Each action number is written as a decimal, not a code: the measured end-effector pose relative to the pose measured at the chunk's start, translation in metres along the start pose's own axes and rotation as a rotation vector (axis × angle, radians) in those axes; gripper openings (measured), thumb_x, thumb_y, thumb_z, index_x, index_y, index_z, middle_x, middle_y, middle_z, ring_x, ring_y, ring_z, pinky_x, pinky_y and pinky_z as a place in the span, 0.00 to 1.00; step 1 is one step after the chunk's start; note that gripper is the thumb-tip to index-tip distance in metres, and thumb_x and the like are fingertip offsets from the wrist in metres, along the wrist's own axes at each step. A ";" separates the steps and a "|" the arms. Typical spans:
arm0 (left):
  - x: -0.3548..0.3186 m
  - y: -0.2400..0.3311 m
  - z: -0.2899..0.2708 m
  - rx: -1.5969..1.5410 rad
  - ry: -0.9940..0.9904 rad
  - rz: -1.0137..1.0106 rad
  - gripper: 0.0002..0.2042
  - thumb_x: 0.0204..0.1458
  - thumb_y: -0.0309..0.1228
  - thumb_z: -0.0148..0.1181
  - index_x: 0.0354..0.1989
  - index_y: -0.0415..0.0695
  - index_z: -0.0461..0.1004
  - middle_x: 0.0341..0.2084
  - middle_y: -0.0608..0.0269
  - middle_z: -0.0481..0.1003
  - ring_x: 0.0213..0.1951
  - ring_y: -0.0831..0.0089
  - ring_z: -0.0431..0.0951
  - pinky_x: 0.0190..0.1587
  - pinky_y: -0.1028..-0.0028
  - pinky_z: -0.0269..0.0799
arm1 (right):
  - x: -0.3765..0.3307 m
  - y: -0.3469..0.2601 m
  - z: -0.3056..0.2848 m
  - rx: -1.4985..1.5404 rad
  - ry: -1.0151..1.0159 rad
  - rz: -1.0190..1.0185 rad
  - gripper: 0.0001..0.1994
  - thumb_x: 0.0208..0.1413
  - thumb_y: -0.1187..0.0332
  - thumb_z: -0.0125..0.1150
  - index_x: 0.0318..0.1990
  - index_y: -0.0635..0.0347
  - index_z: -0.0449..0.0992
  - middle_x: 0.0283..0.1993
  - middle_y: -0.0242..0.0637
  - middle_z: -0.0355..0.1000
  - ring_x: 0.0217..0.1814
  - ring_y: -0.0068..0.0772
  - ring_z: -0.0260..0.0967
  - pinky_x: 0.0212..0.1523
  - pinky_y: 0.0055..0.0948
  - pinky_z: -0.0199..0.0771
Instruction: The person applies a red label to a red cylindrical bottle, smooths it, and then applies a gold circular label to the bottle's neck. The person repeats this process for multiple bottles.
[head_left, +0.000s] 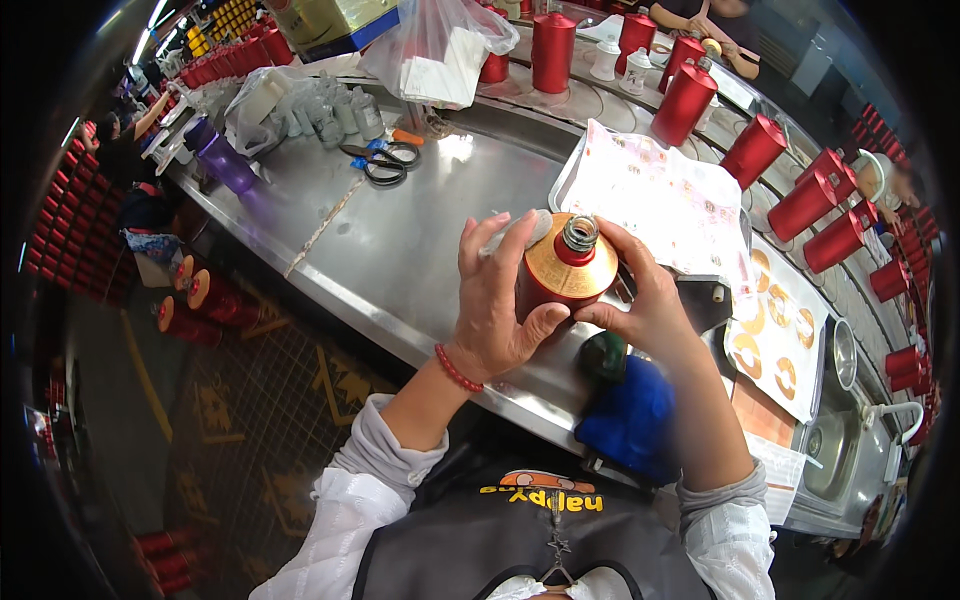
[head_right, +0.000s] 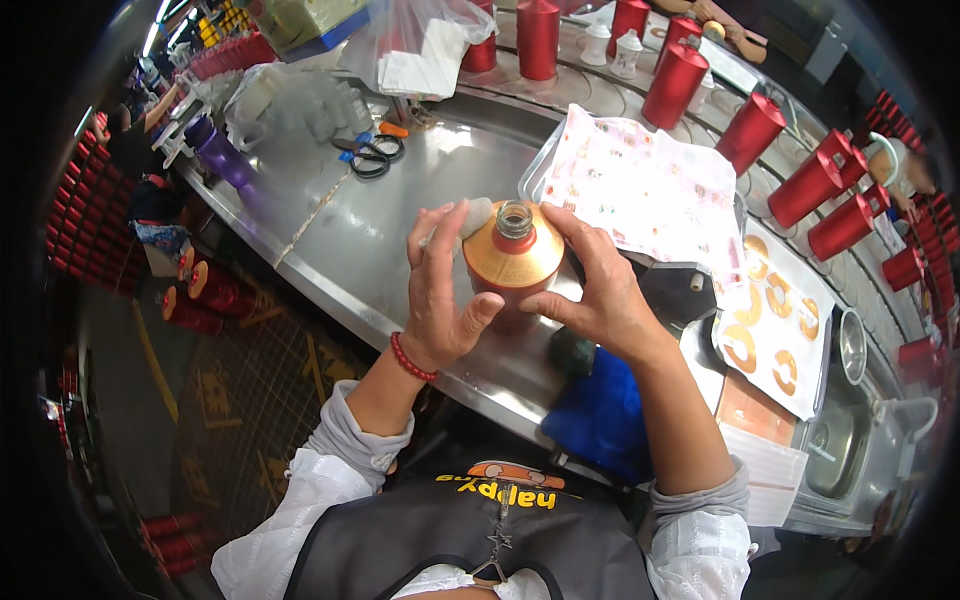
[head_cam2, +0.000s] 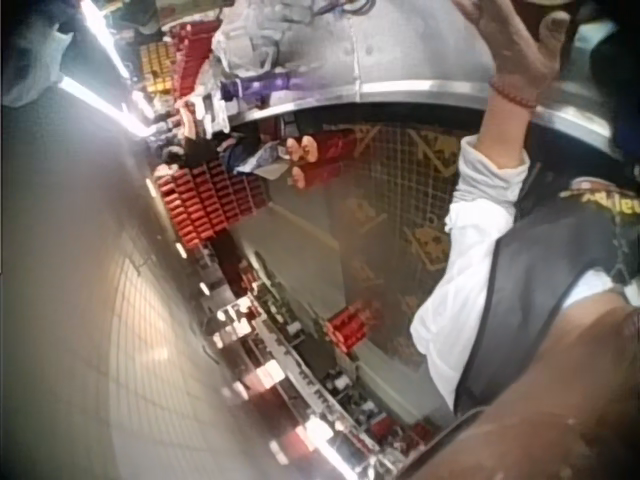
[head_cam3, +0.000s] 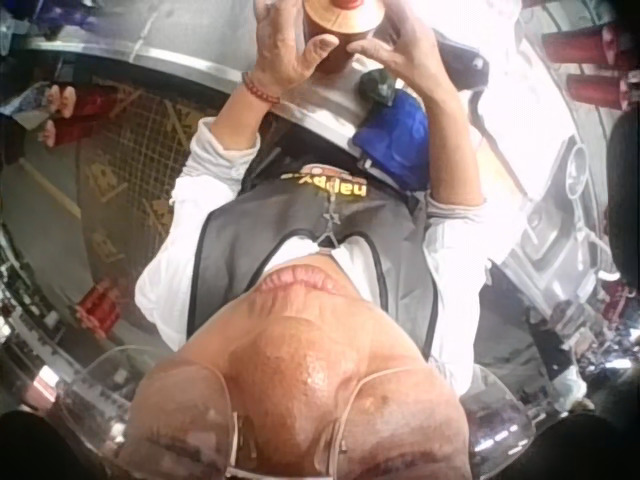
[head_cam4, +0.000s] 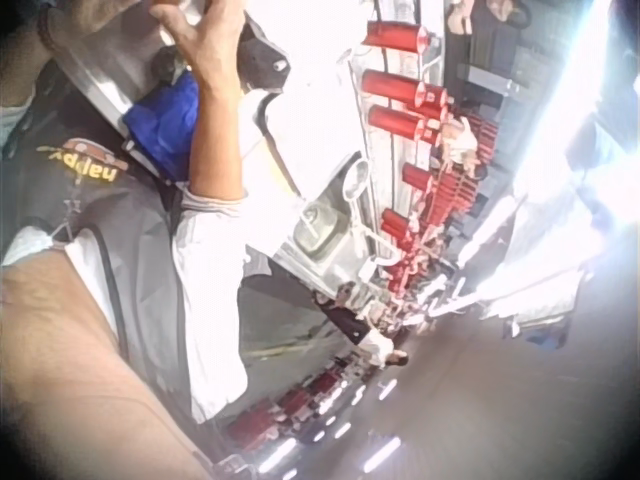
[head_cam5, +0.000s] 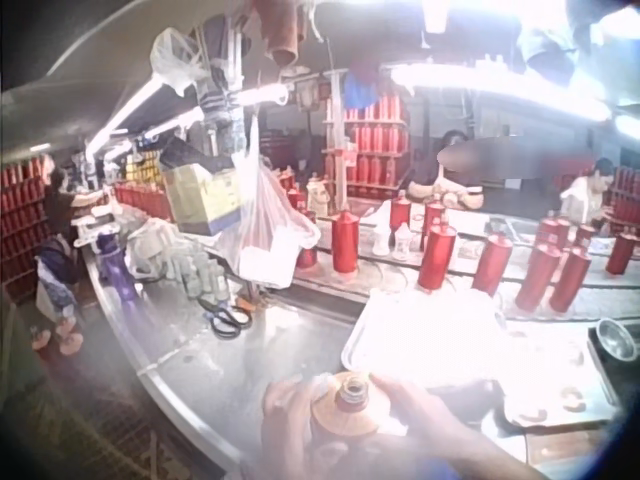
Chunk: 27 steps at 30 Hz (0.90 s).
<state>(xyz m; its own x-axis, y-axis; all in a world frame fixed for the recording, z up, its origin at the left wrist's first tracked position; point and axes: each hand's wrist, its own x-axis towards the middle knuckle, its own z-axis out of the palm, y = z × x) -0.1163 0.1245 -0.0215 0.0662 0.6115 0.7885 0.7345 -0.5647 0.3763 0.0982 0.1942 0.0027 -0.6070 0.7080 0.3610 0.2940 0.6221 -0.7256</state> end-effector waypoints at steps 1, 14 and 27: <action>0.009 -0.003 0.000 -0.019 -0.009 0.006 0.34 0.63 0.51 0.53 0.67 0.36 0.59 0.62 0.51 0.66 0.64 0.46 0.58 0.69 0.44 0.42 | 0.002 0.000 -0.001 -0.010 0.001 -0.004 0.50 0.39 0.56 0.82 0.70 0.59 0.60 0.66 0.46 0.66 0.69 0.41 0.64 0.68 0.37 0.65; -0.018 0.034 0.026 0.319 0.099 0.200 0.16 0.58 0.37 0.62 0.54 0.53 0.76 0.49 0.63 0.72 0.57 0.61 0.62 0.67 0.43 0.44 | -0.003 0.000 0.004 -0.018 0.087 -0.125 0.43 0.44 0.69 0.75 0.69 0.62 0.60 0.59 0.49 0.70 0.57 0.51 0.66 0.60 0.41 0.67; 0.005 0.012 0.010 -0.208 -0.037 -0.205 0.41 0.51 0.47 0.68 0.67 0.37 0.55 0.60 0.47 0.65 0.62 0.49 0.63 0.70 0.45 0.44 | 0.069 -0.021 -0.046 0.097 -0.086 0.023 0.13 0.55 0.64 0.67 0.40 0.65 0.77 0.33 0.35 0.75 0.33 0.26 0.71 0.36 0.30 0.73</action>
<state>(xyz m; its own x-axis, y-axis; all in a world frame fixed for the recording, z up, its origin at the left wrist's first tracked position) -0.1000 0.1260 -0.0178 -0.0417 0.7421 0.6690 0.5807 -0.5269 0.6206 0.0840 0.2454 0.0696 -0.6630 0.6878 0.2955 0.2381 0.5680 -0.7878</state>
